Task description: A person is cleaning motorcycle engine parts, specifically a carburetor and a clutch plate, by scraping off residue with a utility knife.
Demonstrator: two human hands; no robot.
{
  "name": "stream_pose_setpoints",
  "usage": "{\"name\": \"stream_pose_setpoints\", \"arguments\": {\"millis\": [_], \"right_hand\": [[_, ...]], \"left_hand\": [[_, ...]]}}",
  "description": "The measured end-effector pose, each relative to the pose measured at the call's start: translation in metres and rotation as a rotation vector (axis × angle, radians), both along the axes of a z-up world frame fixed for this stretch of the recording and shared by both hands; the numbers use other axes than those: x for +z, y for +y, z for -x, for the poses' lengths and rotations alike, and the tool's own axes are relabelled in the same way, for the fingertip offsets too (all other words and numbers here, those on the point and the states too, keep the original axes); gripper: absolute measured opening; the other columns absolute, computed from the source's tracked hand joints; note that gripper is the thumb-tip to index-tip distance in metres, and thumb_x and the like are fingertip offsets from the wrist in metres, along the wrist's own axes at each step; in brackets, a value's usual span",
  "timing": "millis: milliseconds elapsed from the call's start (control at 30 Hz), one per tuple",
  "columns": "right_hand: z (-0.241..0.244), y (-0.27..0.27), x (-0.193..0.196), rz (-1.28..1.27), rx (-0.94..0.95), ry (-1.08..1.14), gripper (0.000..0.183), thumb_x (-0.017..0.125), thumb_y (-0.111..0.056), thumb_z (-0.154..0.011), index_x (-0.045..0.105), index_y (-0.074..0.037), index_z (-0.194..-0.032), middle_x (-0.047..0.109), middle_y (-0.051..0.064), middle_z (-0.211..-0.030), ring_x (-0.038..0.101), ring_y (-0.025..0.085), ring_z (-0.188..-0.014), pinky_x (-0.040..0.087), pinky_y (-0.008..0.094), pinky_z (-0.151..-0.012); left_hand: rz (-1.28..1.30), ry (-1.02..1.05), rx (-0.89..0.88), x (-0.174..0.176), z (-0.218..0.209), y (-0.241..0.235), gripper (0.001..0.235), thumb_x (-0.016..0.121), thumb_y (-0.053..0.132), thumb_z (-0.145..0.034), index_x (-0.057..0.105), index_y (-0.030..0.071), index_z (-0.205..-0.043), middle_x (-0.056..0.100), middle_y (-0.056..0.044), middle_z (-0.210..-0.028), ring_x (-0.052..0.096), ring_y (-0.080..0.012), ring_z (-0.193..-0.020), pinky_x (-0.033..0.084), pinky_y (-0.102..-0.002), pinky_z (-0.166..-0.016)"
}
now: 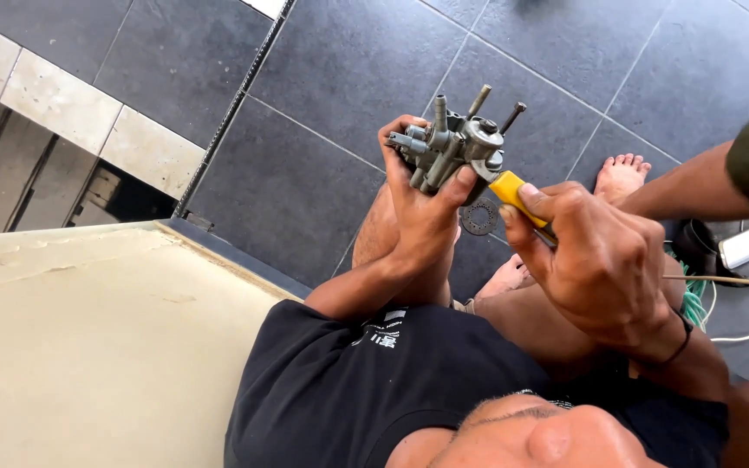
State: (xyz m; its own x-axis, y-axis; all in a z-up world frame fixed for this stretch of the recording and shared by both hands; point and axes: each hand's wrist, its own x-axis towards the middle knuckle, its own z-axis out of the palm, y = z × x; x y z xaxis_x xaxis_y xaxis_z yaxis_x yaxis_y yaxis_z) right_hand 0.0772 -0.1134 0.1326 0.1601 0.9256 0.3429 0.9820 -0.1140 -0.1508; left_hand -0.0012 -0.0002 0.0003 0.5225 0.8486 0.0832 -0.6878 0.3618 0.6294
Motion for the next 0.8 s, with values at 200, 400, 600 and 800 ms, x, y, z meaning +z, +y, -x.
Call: {"name": "stream_pose_setpoints", "arguments": {"millis": [200,400,600,800], "right_hand": [[0.003,0.002,0.011,0.026,-0.026,0.021,0.025,0.084,0.005,-0.097,0.064,0.010,-0.111,0.071,0.015,-0.093,0.060,0.025,-0.062,0.045,0.036,-0.053],[-0.002,-0.004,0.004,-0.013,-0.032,0.013,0.024,0.087,0.005,-0.097,0.065,0.011,-0.107,0.074,0.017,-0.098,0.061,0.025,-0.064,0.045,0.036,-0.055],[-0.002,-0.005,0.009,0.023,-0.029,0.030,0.023,0.085,0.004,-0.098,0.064,0.009,-0.108,0.072,0.013,-0.094,0.058,0.022,-0.061,0.044,0.034,-0.054],[-0.002,-0.010,0.010,0.061,-0.045,0.018,0.027,0.083,-0.001,-0.098,0.061,0.006,-0.111,0.072,0.013,-0.097,0.060,0.022,-0.062,0.044,0.035,-0.053]], "left_hand": [[-0.027,-0.007,0.013,-0.001,-0.002,-0.001,0.063,0.079,0.017,-0.089,0.035,0.011,-0.134,0.055,-0.007,-0.115,0.060,-0.0147,-0.103,0.050,-0.027,-0.094],[-0.020,0.047,-0.016,0.005,0.000,-0.003,0.067,0.079,0.020,-0.089,0.033,0.011,-0.137,0.053,-0.008,-0.118,0.060,-0.0152,-0.107,0.051,-0.028,-0.096],[-0.025,-0.042,-0.019,-0.004,-0.005,-0.005,0.063,0.078,0.013,-0.090,0.035,0.011,-0.136,0.054,-0.007,-0.118,0.061,-0.0148,-0.106,0.052,-0.026,-0.095],[-0.033,0.011,-0.019,-0.002,-0.008,-0.009,0.064,0.078,0.014,-0.090,0.035,0.012,-0.137,0.053,-0.006,-0.120,0.058,-0.0139,-0.107,0.050,-0.027,-0.096]]}}
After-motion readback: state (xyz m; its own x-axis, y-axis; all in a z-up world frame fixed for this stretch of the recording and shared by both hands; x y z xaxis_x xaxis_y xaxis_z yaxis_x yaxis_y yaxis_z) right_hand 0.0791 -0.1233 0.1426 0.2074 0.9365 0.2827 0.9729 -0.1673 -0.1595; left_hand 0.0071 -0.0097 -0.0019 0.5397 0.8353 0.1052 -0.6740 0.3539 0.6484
